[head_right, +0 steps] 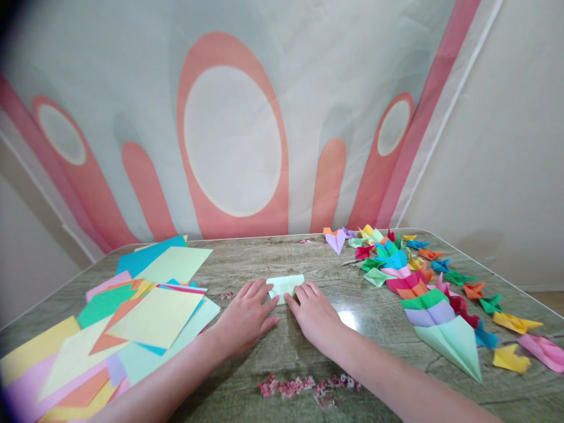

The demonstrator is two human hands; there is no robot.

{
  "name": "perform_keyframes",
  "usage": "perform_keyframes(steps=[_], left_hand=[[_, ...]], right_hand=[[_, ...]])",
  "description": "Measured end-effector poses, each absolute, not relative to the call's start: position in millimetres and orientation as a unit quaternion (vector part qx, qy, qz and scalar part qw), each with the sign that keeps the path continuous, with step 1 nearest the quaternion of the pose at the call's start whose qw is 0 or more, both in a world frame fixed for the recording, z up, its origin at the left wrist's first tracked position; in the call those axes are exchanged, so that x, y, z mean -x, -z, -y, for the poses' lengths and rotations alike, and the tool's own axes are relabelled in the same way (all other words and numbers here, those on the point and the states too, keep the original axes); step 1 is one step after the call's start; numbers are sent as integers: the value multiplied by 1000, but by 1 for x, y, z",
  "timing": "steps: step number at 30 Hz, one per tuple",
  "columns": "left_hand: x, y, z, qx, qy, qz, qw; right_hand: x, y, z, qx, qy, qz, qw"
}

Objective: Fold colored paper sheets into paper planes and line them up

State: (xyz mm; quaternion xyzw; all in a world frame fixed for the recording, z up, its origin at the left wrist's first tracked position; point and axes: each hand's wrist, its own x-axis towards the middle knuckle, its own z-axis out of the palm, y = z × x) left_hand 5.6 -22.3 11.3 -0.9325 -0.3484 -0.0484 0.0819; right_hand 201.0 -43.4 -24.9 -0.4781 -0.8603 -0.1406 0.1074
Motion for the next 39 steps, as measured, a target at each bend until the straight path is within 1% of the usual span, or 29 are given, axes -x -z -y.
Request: perform_keyframes(steps=[6, 15, 19, 21, 24, 28, 32, 35, 39], left_hand=[[-3, -17, 22, 927, 39, 363, 83], [13, -7, -4, 908, 52, 402, 104], [13, -8, -11, 904, 70, 409, 104], [11, -13, -11, 918, 74, 381, 79], [6, -22, -7, 957, 60, 280, 46], [-3, -23, 2, 971, 41, 224, 70], [-6, -14, 6, 972, 33, 214, 88], [-6, -10, 5, 975, 50, 199, 91], [-6, -7, 2, 969, 93, 215, 84]], right_hand=[[-199, 28, 44, 486, 134, 858, 103], [-198, 23, 44, 488, 125, 859, 87], [-200, 26, 43, 488, 121, 859, 98], [-203, 26, 43, 486, 111, 860, 105], [-207, 25, 43, 479, 77, 867, 114], [-209, 23, 42, 469, 33, 871, 141], [-208, 27, 39, 477, 3, 856, 199], [-209, 29, 36, 476, -16, 849, 227], [-210, 30, 35, 470, -15, 849, 241]])
